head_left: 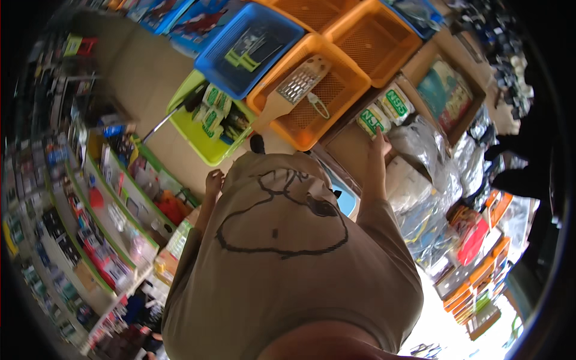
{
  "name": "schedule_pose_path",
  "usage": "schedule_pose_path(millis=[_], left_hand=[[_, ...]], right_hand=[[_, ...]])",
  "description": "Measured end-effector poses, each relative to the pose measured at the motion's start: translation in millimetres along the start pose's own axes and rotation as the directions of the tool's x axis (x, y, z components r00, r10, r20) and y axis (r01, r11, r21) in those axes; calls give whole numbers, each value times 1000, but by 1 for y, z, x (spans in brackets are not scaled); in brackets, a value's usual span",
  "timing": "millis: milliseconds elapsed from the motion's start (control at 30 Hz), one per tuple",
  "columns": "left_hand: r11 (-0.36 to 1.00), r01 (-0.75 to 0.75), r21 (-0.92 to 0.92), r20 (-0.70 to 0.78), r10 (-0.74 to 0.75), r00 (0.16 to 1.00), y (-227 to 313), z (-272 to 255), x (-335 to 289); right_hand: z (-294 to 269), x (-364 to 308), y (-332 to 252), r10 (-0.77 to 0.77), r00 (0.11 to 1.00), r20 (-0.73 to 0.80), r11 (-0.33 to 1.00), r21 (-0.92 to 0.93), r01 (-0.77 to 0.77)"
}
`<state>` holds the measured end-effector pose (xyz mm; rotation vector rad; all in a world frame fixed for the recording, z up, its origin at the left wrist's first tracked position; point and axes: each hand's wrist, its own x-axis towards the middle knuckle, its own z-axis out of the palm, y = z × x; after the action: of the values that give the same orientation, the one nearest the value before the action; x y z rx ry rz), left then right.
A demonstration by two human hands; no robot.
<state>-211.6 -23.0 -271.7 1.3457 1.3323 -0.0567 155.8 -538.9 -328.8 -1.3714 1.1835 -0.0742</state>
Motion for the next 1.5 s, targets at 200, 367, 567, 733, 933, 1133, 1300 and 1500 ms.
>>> schedule_pose_path(millis=[200, 367, 567, 733, 933, 1133, 1300, 1500], left_hand=[[954, -259, 150, -93, 274, 957, 16, 20, -5], [913, -401, -74, 4, 403, 915, 109, 65, -59], [846, -204, -492, 563, 489, 666, 234, 157, -158], [900, -392, -193, 603, 424, 676, 250, 162, -197], [887, -7, -462, 650, 344, 678, 226, 126, -168], [735, 277, -619, 658, 294, 693, 197, 77, -115], [350, 511, -785, 477, -184, 859, 167, 33, -40], [112, 392, -913, 368, -190, 910, 103, -6, 75]], right_hand=[[-58, 71, 16, 391, 628, 673, 670, 260, -695], [-66, -105, -85, 157, 687, 709, 653, 448, -611], [-44, -235, -124, -141, 589, 796, 984, 180, -9], [-19, -305, -111, 0, 54, 999, 981, -10, 195], [6, -340, -83, 68, 202, 977, 980, -104, 169], [39, -363, -66, 112, 190, 975, 943, -165, 290], [55, -400, -48, 152, 313, 937, 939, -236, 251], [57, -432, -25, 199, 382, 902, 940, -287, 187]])
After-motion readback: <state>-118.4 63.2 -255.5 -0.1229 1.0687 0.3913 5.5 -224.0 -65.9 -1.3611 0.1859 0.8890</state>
